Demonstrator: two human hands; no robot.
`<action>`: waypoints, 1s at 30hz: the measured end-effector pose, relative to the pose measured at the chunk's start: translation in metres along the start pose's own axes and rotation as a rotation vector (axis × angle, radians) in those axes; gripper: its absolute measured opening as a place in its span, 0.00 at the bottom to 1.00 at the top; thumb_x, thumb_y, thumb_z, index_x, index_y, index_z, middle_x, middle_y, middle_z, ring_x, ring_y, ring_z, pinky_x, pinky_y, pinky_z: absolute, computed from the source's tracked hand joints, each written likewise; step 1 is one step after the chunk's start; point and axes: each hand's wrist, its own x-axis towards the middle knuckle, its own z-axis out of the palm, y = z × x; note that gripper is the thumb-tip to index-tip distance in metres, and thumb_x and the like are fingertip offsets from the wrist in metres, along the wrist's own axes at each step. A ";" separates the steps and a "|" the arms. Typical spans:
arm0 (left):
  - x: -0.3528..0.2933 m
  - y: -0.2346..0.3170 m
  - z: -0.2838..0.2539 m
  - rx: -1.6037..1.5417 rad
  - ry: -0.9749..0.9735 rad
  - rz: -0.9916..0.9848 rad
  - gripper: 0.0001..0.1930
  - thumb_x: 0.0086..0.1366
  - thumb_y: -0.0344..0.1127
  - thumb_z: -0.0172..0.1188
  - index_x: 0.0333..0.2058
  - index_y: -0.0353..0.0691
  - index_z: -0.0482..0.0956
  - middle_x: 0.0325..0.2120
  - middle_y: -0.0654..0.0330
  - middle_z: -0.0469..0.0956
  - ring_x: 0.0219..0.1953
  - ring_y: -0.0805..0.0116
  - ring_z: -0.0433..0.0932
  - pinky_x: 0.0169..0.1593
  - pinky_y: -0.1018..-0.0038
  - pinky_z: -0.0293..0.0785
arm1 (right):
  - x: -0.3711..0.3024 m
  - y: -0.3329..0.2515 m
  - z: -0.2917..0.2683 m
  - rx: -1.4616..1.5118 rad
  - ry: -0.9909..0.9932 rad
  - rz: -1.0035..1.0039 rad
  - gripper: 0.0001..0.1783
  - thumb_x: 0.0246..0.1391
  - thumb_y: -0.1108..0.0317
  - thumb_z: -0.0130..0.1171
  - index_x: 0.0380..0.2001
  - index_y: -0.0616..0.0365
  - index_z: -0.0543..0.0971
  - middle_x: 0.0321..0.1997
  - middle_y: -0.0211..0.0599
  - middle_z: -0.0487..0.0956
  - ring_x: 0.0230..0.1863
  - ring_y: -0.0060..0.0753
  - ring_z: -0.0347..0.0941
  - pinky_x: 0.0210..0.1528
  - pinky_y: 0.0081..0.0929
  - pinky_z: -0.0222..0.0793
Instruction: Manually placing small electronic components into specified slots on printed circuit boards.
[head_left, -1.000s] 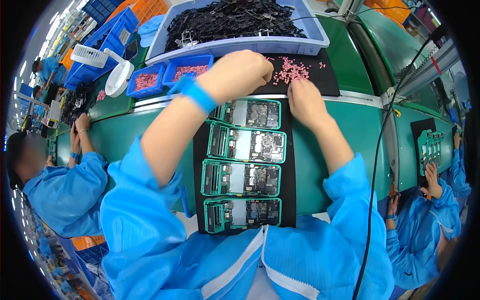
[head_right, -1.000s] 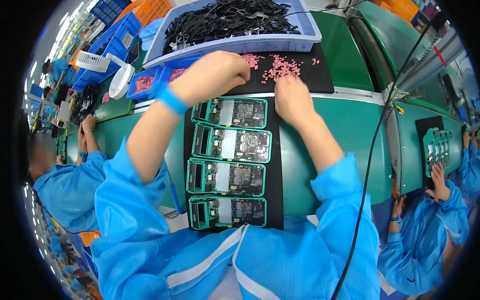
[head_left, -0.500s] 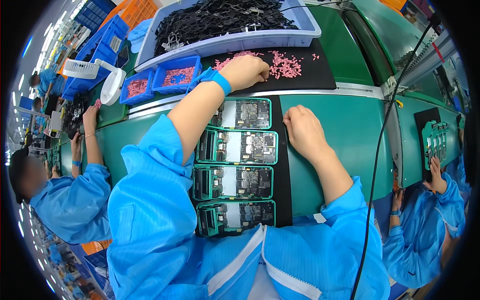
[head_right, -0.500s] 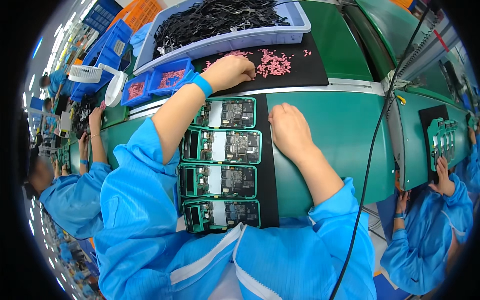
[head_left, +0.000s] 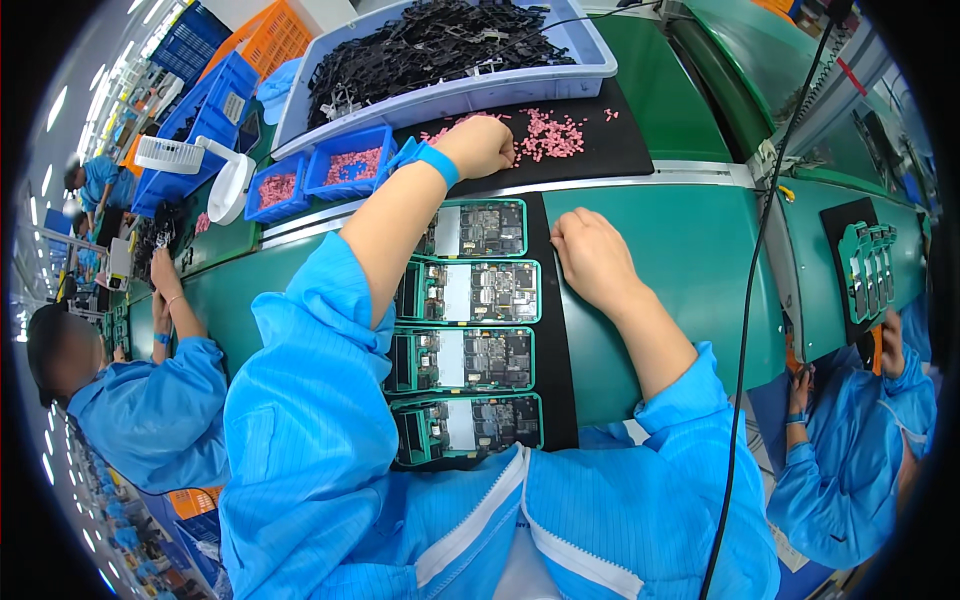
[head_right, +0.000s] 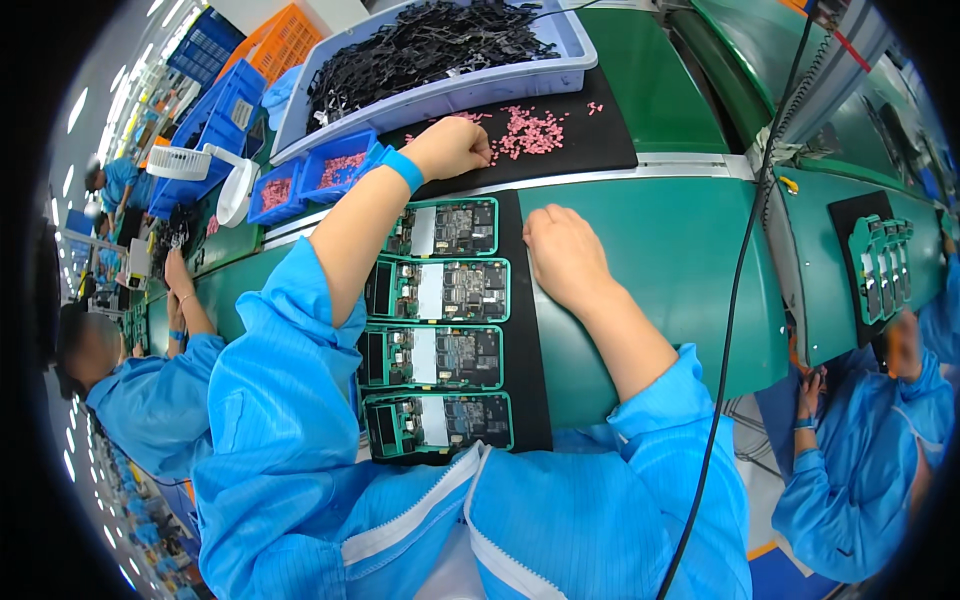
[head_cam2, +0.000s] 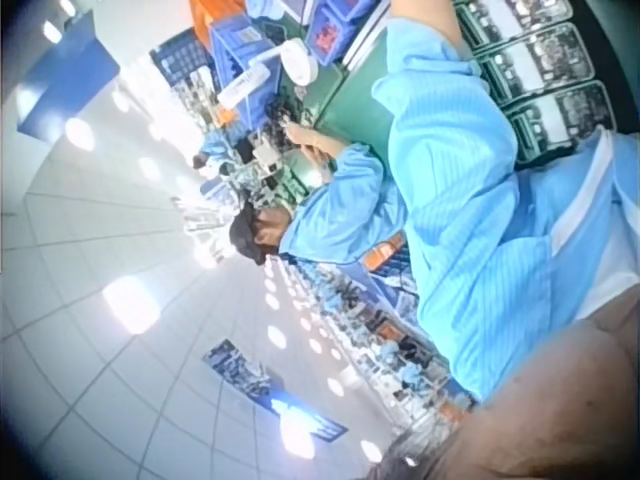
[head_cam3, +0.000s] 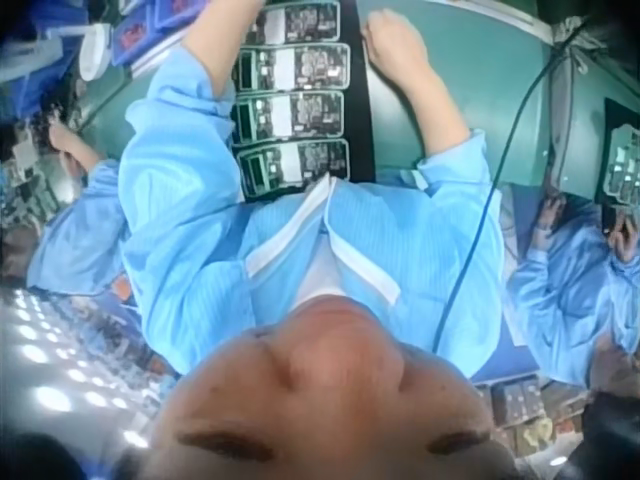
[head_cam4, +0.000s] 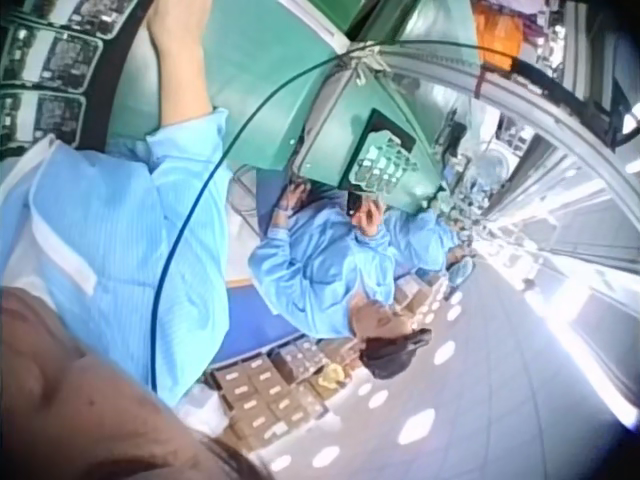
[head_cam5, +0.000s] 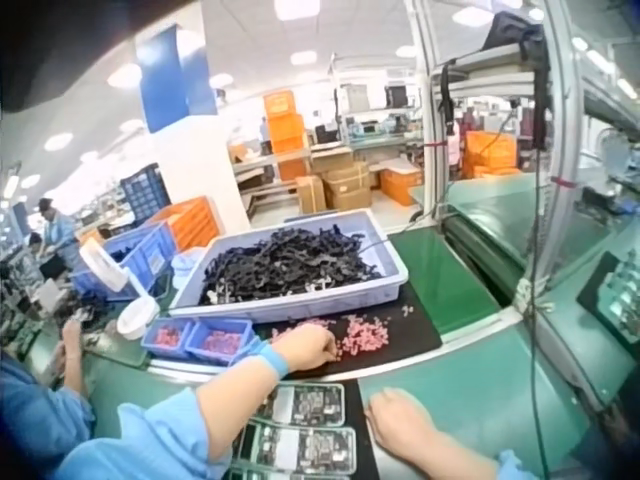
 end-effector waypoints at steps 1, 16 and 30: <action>0.000 0.002 -0.001 0.015 -0.022 -0.001 0.05 0.52 0.32 0.63 0.29 0.39 0.83 0.26 0.54 0.81 0.32 0.59 0.80 0.39 0.68 0.75 | -0.001 0.000 0.000 -0.002 -0.005 0.004 0.02 0.49 0.74 0.55 0.27 0.61 0.74 0.30 0.46 0.75 0.37 0.49 0.73 0.41 0.41 0.69; -0.117 0.065 -0.014 -0.157 0.143 0.182 0.05 0.53 0.30 0.60 0.29 0.37 0.79 0.27 0.52 0.79 0.33 0.53 0.79 0.38 0.65 0.75 | 0.000 0.009 -0.003 0.015 -0.037 -0.054 0.04 0.50 0.71 0.57 0.28 0.59 0.75 0.30 0.45 0.75 0.38 0.50 0.73 0.42 0.40 0.69; -0.196 0.117 0.056 0.135 0.257 0.227 0.04 0.52 0.31 0.60 0.22 0.39 0.78 0.24 0.57 0.76 0.32 0.57 0.77 0.37 0.63 0.74 | -0.018 -0.005 0.000 0.084 0.000 -0.002 0.03 0.51 0.71 0.56 0.27 0.59 0.75 0.32 0.43 0.76 0.38 0.48 0.73 0.41 0.40 0.70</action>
